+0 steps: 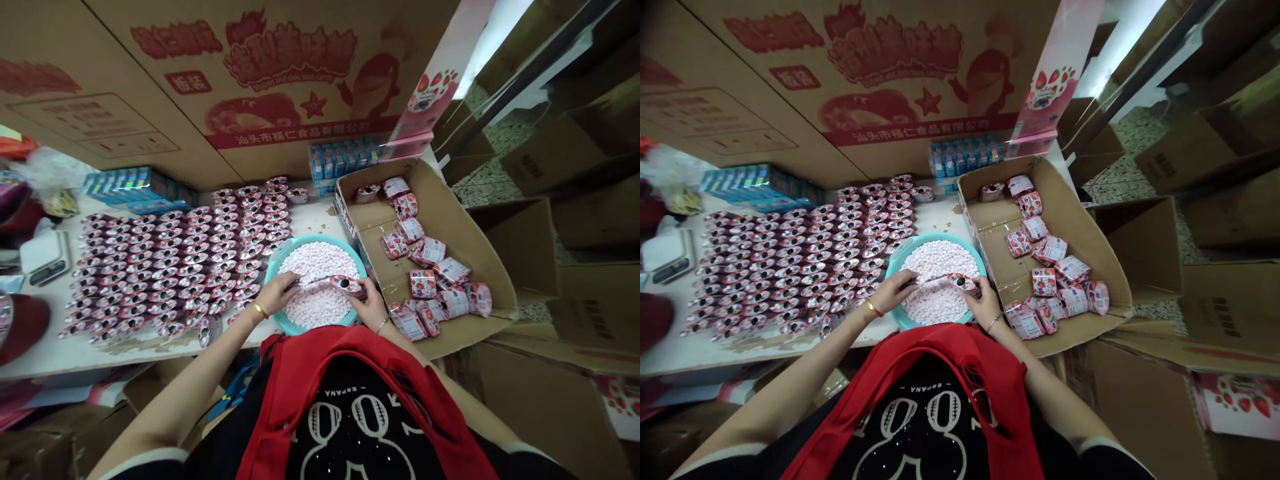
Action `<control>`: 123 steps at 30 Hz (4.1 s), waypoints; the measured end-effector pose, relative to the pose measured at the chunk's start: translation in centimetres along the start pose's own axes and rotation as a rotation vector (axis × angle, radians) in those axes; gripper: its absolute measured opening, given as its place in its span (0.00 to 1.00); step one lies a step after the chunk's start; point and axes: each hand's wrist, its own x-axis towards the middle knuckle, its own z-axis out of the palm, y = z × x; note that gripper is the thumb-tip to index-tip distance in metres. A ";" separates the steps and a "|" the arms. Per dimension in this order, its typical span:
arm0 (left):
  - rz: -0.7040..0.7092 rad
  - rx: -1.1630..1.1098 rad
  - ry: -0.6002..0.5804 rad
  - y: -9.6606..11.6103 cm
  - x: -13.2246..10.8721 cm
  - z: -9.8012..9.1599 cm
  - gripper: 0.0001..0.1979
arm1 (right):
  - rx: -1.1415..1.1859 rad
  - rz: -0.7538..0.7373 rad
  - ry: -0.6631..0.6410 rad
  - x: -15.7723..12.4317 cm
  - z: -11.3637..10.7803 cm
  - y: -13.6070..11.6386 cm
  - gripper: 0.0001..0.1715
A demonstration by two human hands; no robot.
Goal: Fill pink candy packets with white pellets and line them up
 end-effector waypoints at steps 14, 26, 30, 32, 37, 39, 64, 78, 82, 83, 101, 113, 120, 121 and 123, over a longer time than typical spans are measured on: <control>-0.012 0.561 -0.235 9.4 2.3 -5.0 0.10 | -0.231 -0.257 -0.033 1.7 1.3 0.2 0.17; -0.267 0.704 -0.149 5.7 1.9 -5.8 0.11 | -0.036 -0.179 0.034 1.9 0.8 0.8 0.21; -0.356 0.583 -0.200 0.3 2.9 -1.3 0.13 | -0.039 -0.164 0.062 1.5 0.0 0.8 0.24; -0.312 0.450 -0.172 -0.6 4.3 1.5 0.12 | -0.040 -0.158 0.034 1.0 -0.4 0.7 0.22; -0.223 0.272 -0.132 -0.6 7.4 5.4 0.11 | -0.054 -0.129 -0.109 -0.4 -1.0 0.6 0.21; -0.200 0.231 -0.129 -0.9 7.5 5.3 0.11 | -0.035 -0.093 -0.141 -0.8 -0.9 0.9 0.21; -0.066 0.688 -0.256 12.7 3.4 -5.3 0.10 | -0.093 -0.268 -0.030 2.0 1.6 0.6 0.22; 0.119 0.301 -0.177 9.0 4.0 -4.4 0.27 | 0.086 -0.165 -0.177 2.1 3.1 0.2 0.15; 0.216 0.283 -0.172 7.4 6.4 -3.6 0.14 | 0.057 -0.261 -0.188 4.4 2.7 -2.1 0.18; 0.223 0.291 -0.131 7.0 7.4 -4.2 0.13 | 0.023 -0.292 -0.131 5.7 1.9 -2.6 0.21; -0.283 0.600 0.097 -11.3 24.3 -8.4 0.23 | -0.687 0.369 0.333 24.5 -14.5 5.5 0.43; -0.164 0.237 -0.203 -3.0 0.0 -4.2 0.13 | 0.961 0.185 0.055 9.8 -11.6 -5.5 0.28; -0.301 0.233 -0.127 -0.4 -0.7 5.4 0.12 | 0.942 0.391 -0.141 3.1 -5.3 -7.6 0.24; -0.288 0.200 -0.084 -0.1 0.6 6.7 0.12 | 0.922 0.406 -0.186 2.3 -4.7 -7.3 0.23; -0.281 0.143 0.001 0.5 2.9 8.7 0.13 | 0.860 0.441 -0.269 0.7 -3.7 -6.5 0.23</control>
